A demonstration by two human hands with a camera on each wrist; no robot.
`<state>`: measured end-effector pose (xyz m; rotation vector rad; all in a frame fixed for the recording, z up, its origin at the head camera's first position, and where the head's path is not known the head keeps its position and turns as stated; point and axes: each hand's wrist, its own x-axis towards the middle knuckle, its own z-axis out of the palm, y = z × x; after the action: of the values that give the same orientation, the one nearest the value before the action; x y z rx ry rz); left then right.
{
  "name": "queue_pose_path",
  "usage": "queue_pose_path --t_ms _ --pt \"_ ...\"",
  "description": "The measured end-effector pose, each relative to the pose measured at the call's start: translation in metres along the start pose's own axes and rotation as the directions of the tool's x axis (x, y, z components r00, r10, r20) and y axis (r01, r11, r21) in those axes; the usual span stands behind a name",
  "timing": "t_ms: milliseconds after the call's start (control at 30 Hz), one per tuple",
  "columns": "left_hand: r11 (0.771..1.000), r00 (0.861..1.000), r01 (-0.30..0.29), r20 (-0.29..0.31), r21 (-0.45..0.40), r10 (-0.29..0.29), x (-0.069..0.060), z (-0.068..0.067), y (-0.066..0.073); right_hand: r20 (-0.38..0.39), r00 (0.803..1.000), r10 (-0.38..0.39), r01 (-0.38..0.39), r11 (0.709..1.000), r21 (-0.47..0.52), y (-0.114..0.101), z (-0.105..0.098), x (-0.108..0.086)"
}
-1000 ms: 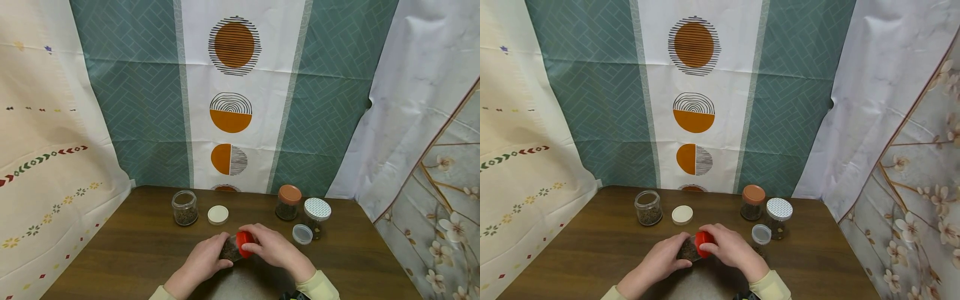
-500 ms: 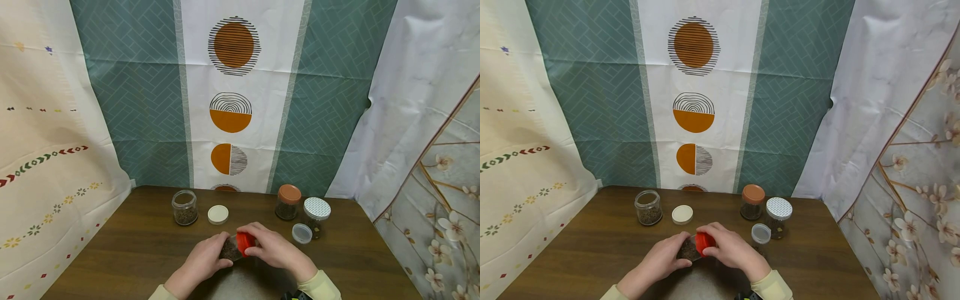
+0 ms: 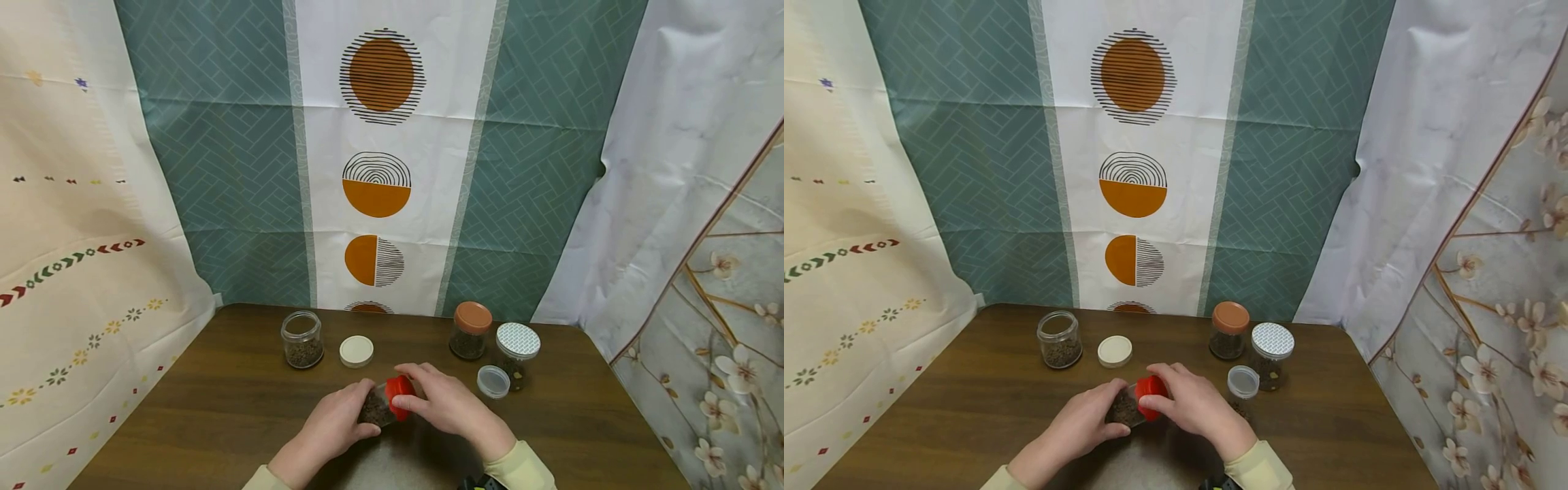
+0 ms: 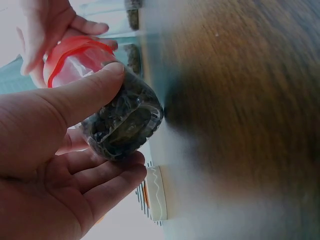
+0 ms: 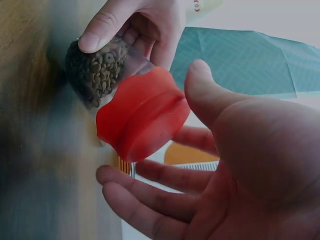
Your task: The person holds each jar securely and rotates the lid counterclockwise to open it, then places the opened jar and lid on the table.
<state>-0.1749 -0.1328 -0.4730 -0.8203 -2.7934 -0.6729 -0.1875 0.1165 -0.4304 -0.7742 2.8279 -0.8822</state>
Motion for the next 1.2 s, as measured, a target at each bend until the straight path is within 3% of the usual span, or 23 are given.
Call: queue_pose_path --t_ms 233,400,733,1200 --pt "1.0 1.0 0.003 0.004 -0.002 -0.003 0.0 0.0 0.0 0.009 0.999 0.031 -0.03 0.996 -0.079 0.0 0.003 0.005" --pt "1.0 1.0 0.005 0.012 -0.002 -0.005 0.001 0.0 0.0 0.021 1.0 0.016 -0.015 0.999 -0.042 0.001 0.001 0.004" --pt "1.0 1.0 0.012 0.011 -0.001 -0.012 0.002 0.001 0.0 0.028 0.996 -0.084 0.084 0.996 -0.004 0.003 -0.003 -0.004" --pt "1.0 1.0 0.003 0.003 -0.003 -0.003 0.002 0.002 -0.001 0.03 0.997 -0.077 0.077 0.997 0.007 0.007 -0.001 -0.005"
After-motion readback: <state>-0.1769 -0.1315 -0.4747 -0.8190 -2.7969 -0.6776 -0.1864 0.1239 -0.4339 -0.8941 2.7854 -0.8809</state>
